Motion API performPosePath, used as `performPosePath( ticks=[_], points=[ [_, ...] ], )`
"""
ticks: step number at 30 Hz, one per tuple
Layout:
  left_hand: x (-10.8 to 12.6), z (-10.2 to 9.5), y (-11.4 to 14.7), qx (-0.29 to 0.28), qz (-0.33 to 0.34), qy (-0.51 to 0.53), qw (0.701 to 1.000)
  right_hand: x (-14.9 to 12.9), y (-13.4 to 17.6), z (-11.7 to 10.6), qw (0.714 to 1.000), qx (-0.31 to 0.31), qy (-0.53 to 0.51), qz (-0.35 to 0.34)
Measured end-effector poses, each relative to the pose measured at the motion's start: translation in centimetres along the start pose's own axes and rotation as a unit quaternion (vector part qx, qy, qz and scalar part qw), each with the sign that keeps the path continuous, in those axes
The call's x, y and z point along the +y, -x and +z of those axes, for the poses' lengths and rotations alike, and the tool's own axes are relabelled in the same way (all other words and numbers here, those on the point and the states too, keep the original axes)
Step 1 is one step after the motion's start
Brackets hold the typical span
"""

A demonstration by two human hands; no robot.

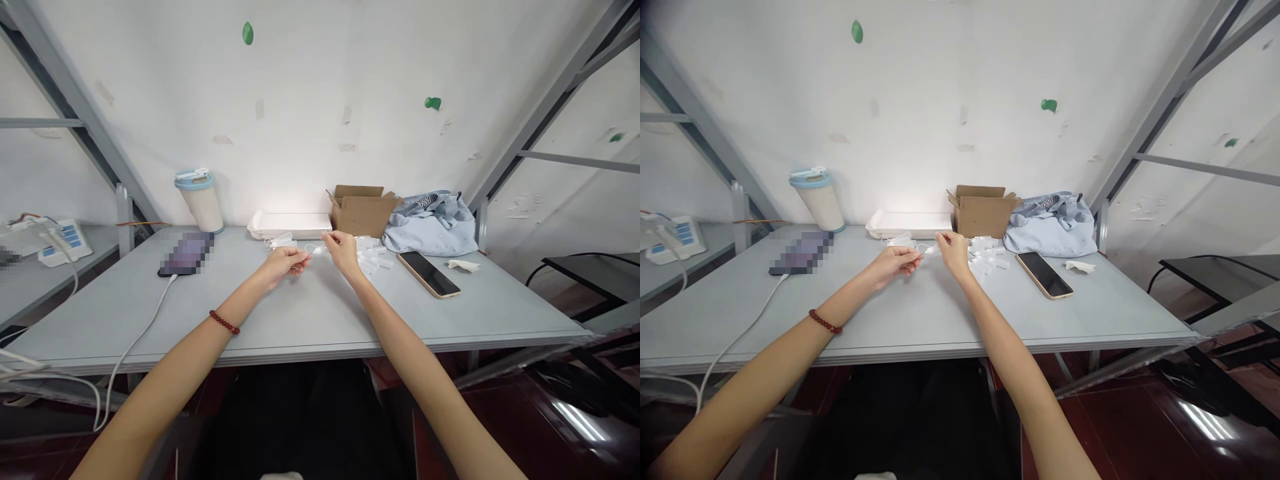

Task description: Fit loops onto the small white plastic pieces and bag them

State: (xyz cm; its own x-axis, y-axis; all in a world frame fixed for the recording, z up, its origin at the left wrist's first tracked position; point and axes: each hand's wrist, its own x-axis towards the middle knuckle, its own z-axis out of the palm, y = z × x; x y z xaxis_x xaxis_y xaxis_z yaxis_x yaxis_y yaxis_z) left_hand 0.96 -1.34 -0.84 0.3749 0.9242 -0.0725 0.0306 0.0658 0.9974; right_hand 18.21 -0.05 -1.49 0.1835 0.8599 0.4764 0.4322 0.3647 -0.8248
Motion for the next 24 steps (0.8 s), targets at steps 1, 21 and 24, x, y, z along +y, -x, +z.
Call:
performPosePath(
  ticks=[1,21,24],
  points=[
    [0.0,0.0,0.0,0.001,0.0,-0.006,1.0,0.0,0.0,0.0,1.0,-0.002,0.002,-0.002],
    [-0.6,0.1,0.0,0.002,0.017,-0.04,0.999,0.3,1.0,1.0,0.998,-0.017,0.052,-0.042],
    [-0.6,0.1,0.0,0.002,0.015,-0.04,0.999,0.3,1.1,1.1,0.997,-0.022,0.057,-0.046]
  ],
)
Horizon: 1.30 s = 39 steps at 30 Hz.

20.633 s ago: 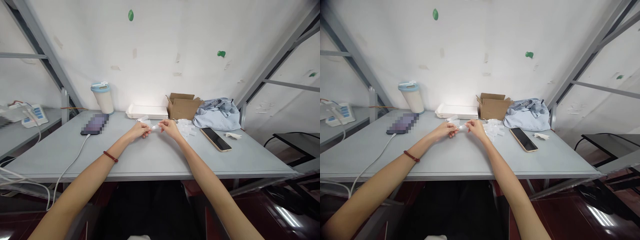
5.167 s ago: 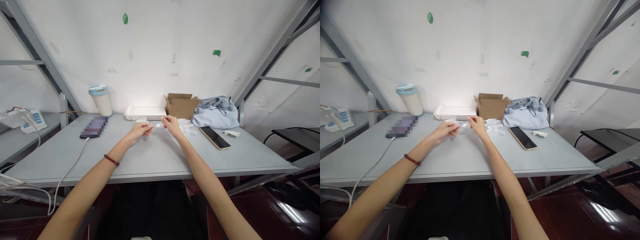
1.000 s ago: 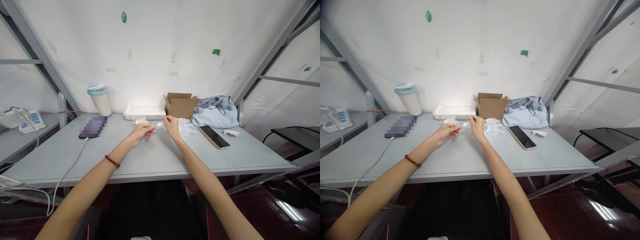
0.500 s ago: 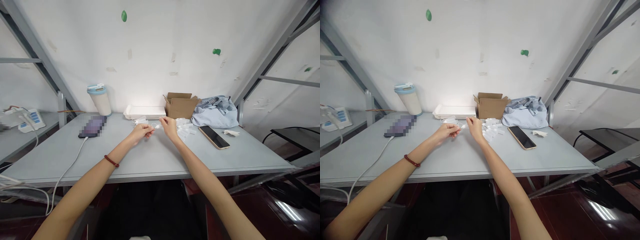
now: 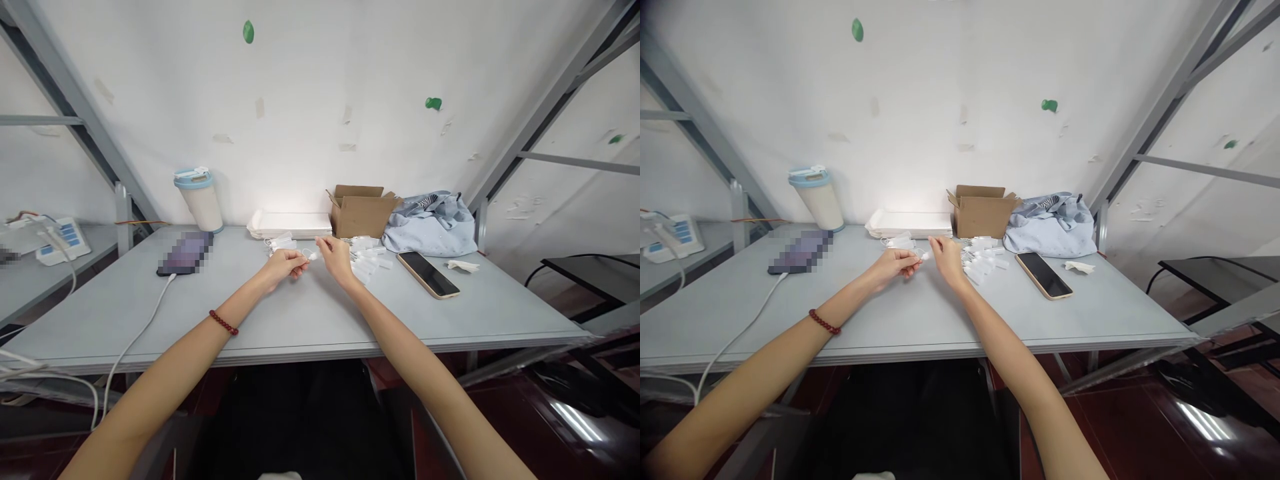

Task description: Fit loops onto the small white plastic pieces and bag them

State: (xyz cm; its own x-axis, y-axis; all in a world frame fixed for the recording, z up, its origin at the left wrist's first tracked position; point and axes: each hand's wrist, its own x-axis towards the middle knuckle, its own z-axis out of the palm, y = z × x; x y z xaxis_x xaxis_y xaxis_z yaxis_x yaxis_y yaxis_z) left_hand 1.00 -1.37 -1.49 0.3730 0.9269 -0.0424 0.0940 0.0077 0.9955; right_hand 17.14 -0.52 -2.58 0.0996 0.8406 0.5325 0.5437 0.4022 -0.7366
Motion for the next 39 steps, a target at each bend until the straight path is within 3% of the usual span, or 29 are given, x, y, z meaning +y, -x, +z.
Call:
performPosePath(
  ticks=[8,17,39],
  points=[
    [0.2,0.0,-0.1,-0.001,-0.015,0.008,1.0,-0.2,-0.5,-0.4,1.0,0.013,-0.01,0.009],
    [0.6,-0.1,-0.2,0.034,-0.031,0.015,0.999,-0.2,-1.1,-1.4,0.997,0.053,-0.031,0.048],
    [0.1,-0.4,-0.1,-0.001,-0.012,-0.02,1.0,0.3,-0.3,0.2,0.999,0.002,0.028,0.043]
  ],
)
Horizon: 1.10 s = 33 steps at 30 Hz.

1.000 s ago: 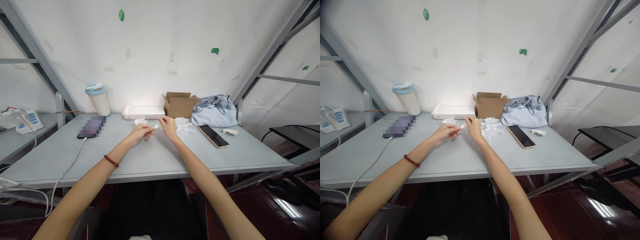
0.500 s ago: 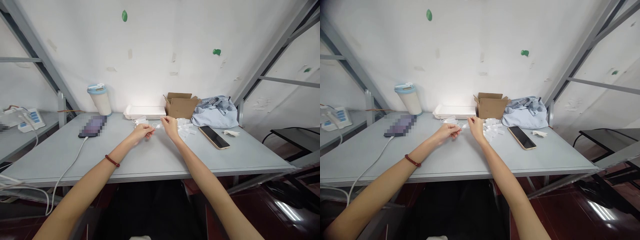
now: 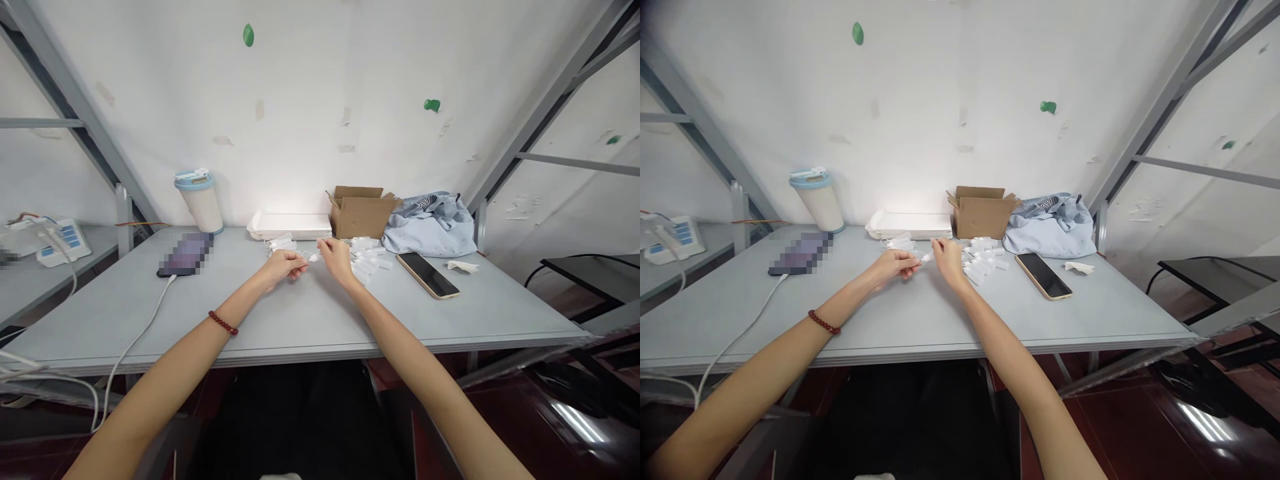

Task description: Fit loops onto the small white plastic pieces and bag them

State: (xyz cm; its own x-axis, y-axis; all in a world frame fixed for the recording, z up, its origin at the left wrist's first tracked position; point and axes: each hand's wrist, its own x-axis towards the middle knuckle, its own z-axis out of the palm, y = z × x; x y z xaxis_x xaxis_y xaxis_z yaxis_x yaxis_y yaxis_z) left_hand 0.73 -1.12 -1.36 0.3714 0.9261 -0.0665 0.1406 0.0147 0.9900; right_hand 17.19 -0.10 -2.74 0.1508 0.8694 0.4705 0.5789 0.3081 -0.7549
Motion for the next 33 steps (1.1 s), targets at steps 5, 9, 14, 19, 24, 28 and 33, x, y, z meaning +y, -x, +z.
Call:
performPosePath(
  ticks=[5,9,14,19,24,28,33],
  points=[
    [0.4,-1.0,-0.4,0.026,0.014,-0.009,1.0,-0.4,-0.5,-0.7,0.999,-0.029,0.009,-0.01],
    [0.5,-3.2,-1.1,0.117,0.056,-0.039,0.991,-0.6,-1.4,-2.6,0.999,-0.038,0.026,0.002],
    [-0.5,-6.0,-2.4,0.261,0.053,-0.099,0.959,0.0,-2.3,-6.4,0.979,-0.16,0.116,0.041],
    [-2.1,-6.4,-3.3,0.273,0.054,-0.144,0.95,1.3,-2.8,-9.1,0.957,-0.226,0.163,0.079],
    [-2.2,-5.9,-3.3,0.278,0.046,-0.181,0.942,1.6,-2.9,-9.8,0.946,-0.258,0.164,0.11],
    [-1.8,-5.9,-3.0,0.29,0.05,-0.218,0.93,1.3,-2.8,-10.1,0.928,-0.309,0.13,0.164],
    [-1.3,-5.4,-2.6,0.279,0.06,-0.234,0.929,0.9,-2.8,-10.4,0.899,-0.347,0.178,0.197]
  ],
)
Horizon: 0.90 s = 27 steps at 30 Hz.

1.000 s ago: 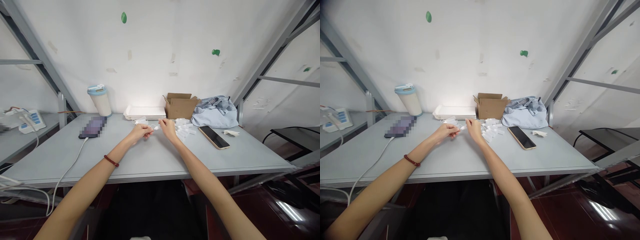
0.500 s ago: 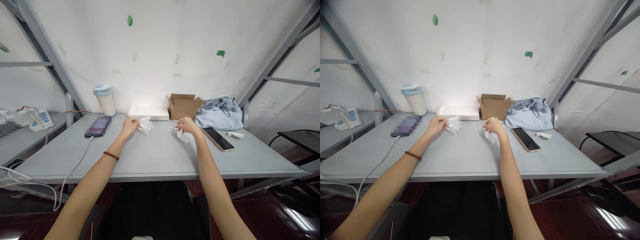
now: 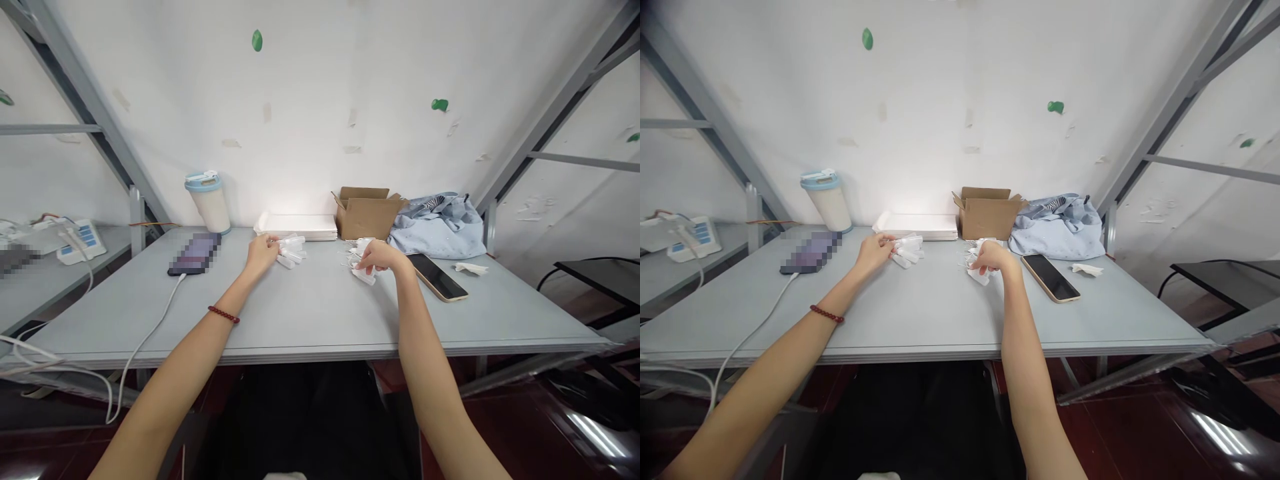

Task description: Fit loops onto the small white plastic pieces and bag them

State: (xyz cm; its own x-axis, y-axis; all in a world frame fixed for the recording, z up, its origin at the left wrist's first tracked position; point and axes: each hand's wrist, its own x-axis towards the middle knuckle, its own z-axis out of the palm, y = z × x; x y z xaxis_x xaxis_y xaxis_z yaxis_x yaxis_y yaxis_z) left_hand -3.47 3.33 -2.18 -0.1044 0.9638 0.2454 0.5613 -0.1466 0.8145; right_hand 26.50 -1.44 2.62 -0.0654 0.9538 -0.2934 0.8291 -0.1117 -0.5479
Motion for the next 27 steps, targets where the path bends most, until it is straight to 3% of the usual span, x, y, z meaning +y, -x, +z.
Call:
performPosePath(
  ticks=[7,11,18,22,27],
  points=[
    [0.9,0.4,1.0,-0.029,0.037,0.013,0.999,-0.5,-0.5,0.8,0.989,-0.112,0.093,-0.013],
    [1.1,0.8,1.5,-0.057,0.049,0.031,0.997,-0.9,-1.0,1.4,0.99,-0.074,0.106,-0.057],
    [2.1,1.7,2.5,-0.157,0.039,0.137,0.977,-2.2,-0.9,2.7,0.98,0.009,-0.062,-0.191],
    [3.0,1.8,3.1,-0.204,0.002,0.173,0.964,-2.9,-1.1,3.6,0.974,0.019,-0.085,-0.21],
    [3.3,1.7,3.4,-0.217,-0.001,0.169,0.961,-3.2,-1.8,4.8,0.973,0.026,-0.076,-0.218]
  ],
)
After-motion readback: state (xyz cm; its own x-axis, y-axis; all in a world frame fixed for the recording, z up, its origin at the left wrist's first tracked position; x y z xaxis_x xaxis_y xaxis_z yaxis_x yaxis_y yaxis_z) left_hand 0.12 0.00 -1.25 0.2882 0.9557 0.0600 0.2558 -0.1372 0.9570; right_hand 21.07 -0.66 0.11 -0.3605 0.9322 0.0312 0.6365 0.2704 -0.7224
